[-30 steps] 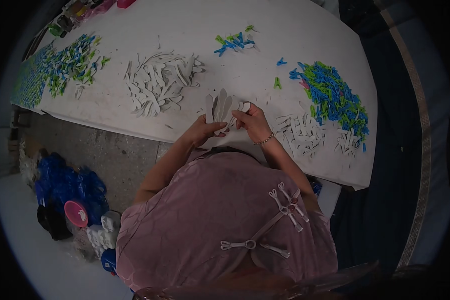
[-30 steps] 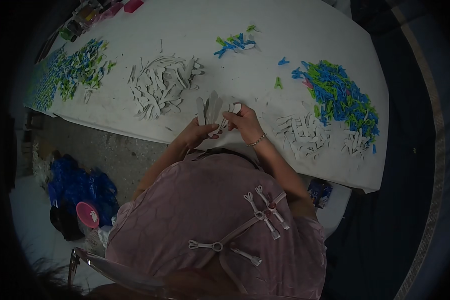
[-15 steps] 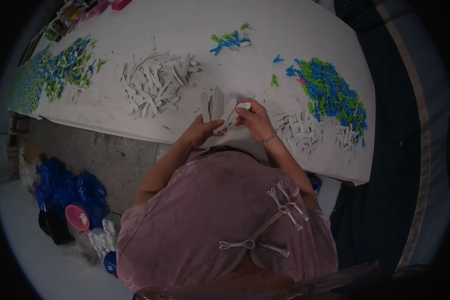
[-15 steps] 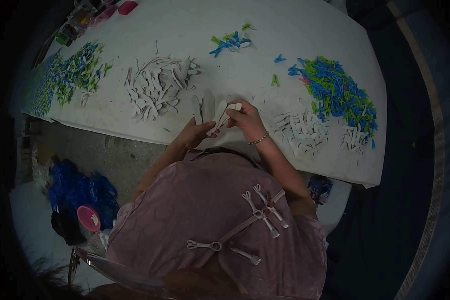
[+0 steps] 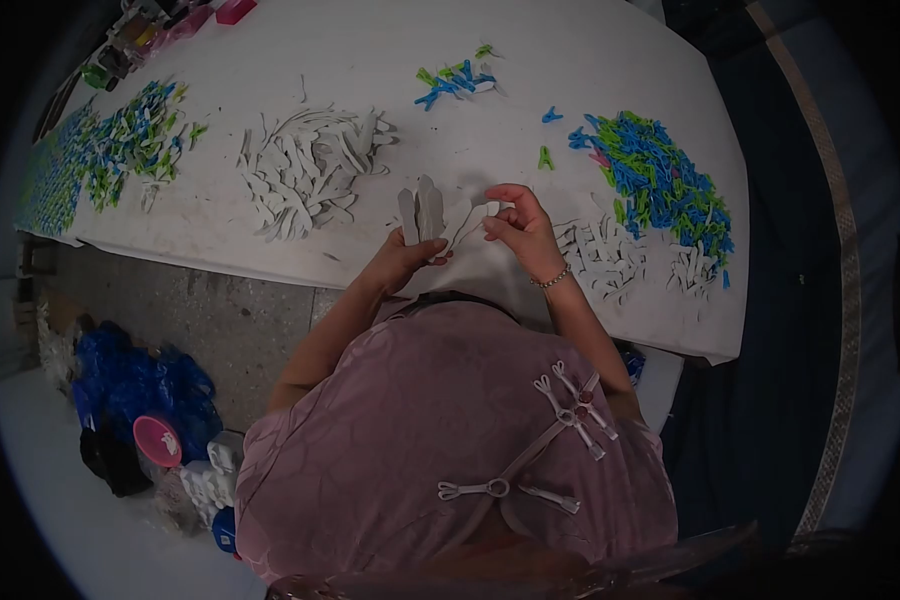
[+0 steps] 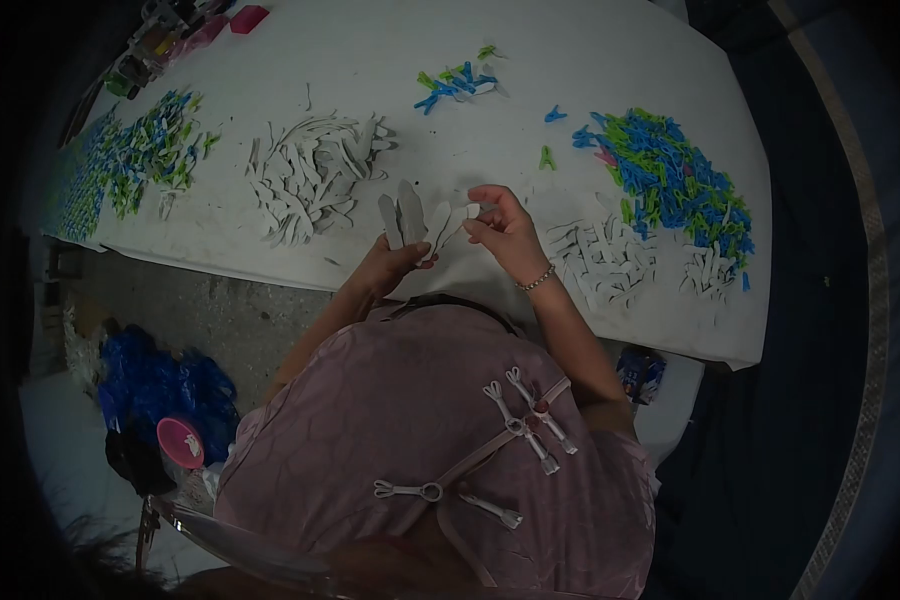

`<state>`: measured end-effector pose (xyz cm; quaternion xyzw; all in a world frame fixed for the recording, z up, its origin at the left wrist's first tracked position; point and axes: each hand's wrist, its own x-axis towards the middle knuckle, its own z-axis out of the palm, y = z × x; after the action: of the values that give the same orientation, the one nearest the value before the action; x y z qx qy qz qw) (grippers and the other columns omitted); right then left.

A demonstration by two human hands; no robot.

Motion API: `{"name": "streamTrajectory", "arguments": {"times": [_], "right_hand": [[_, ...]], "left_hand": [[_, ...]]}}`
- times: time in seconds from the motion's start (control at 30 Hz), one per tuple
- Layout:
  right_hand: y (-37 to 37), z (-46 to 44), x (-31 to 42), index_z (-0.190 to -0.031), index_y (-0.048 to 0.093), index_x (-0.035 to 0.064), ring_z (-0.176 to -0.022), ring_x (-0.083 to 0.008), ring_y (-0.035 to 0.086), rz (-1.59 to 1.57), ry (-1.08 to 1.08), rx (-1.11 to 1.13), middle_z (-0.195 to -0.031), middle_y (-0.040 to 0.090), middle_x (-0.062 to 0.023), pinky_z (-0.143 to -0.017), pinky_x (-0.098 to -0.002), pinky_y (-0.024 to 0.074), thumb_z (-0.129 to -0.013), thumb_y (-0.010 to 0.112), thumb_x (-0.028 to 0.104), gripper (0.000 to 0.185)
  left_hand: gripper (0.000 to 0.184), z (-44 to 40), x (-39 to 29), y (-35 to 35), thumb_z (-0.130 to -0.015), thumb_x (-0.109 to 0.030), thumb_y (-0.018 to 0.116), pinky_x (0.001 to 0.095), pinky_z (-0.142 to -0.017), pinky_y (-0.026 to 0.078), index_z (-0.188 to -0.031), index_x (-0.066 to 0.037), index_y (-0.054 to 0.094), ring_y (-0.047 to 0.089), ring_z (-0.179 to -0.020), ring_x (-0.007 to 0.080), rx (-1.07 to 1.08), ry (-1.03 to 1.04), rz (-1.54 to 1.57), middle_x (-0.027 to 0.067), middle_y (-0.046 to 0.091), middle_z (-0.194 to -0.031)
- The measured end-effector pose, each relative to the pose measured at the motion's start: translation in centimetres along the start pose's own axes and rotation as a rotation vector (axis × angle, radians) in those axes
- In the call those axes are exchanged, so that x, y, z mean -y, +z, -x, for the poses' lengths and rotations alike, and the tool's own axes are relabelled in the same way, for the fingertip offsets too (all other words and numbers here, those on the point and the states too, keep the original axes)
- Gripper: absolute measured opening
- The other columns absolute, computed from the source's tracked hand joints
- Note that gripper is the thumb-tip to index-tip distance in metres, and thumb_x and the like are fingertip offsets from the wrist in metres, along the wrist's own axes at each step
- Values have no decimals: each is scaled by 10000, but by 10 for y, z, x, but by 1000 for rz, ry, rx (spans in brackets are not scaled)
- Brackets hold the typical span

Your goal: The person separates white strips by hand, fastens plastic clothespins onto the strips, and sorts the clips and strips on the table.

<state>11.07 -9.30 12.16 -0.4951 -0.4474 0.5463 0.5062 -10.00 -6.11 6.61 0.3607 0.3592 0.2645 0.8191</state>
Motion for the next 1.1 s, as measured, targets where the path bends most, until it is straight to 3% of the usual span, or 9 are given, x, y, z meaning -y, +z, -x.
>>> {"name": "streamTrajectory", "arguments": {"times": [0.37,0.47,0.73,1.1], "right_hand": [[-1,6,-1,-1106,494,43,-679,-54,543,61,58,33,-732,545,10,-665,-200,463,-819,594,58,305],[0,6,0,-1125,512,59,-665,-47,531,90,29,23,-711,534,12,-619,-198,459,-811,603,82,327],[-1,2,-14,-968,598,38,-595,-38,533,131,37,20,-643,534,27,-548,-174,420,-811,641,150,198],[-2,1,-2,-765,614,31,-619,-25,461,246,-15,17,-661,548,46,-562,-180,377,-780,679,139,127]], "left_hand": [[281,0,3,0,-785,-126,653,317,-743,481,-1022,-22,543,594,-848,191,13,7,97,74,607,-903],[273,-1,4,-1,-788,-118,649,318,-741,481,-1022,-21,547,595,-845,190,22,7,91,78,611,-903],[244,-2,2,1,-788,-113,654,293,-743,491,-1011,-40,586,601,-841,161,69,10,35,50,626,-913],[229,0,-7,7,-794,-133,657,274,-706,494,-991,-40,587,591,-806,125,46,76,-128,41,624,-874]]}}
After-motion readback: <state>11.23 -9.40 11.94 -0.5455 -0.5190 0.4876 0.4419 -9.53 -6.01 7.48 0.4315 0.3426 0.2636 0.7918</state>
